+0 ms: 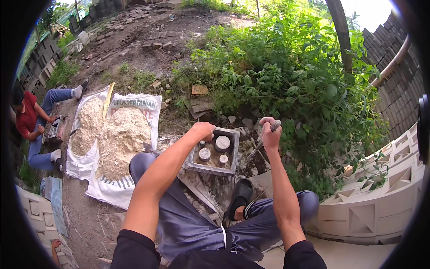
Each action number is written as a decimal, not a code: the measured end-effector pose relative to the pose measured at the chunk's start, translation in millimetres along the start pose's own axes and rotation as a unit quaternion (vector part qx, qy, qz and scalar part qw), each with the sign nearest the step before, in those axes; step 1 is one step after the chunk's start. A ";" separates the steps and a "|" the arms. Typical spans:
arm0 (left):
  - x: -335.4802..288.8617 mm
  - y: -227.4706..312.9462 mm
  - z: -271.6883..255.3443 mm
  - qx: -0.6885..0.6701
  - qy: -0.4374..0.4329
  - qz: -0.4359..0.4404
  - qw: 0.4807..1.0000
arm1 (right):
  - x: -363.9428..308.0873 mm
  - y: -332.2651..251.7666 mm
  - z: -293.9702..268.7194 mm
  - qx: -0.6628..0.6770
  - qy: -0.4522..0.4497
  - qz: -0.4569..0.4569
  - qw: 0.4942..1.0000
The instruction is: The person uses a small shovel to scoop a light-colored powder from a bag and transfer it into a square container with several circular openings. They then use a metal rod to tamp down and level the mixture inside the container.
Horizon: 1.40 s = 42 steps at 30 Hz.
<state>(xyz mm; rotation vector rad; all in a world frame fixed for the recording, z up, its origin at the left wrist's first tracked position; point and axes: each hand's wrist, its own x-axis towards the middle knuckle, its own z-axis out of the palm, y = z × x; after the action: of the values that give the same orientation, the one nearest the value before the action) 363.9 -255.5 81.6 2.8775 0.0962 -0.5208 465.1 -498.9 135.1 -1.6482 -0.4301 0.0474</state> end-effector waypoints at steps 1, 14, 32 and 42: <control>-0.1 -1.3 12.5 0.000 -0.003 0.000 1.000 | -5.6 -5.7 9.2 0.011 -0.028 -0.029 0.999; -5.5 4.5 162.2 -0.137 -0.053 -0.274 0.950 | -61.2 62.3 46.5 0.102 -0.098 0.069 0.988; -21.2 -1.6 188.9 -0.294 0.055 -0.259 0.918 | -70.7 76.8 73.6 -0.007 -0.004 -0.070 0.997; -16.6 -25.3 216.9 -0.280 0.072 -0.174 0.941 | -55.8 85.8 61.8 0.030 0.017 0.063 0.997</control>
<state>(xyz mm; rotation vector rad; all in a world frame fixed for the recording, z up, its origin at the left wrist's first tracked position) 272.2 -279.5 -115.9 2.3328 0.6714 -0.2737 417.4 -462.3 31.8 -1.6138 -0.2955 0.1250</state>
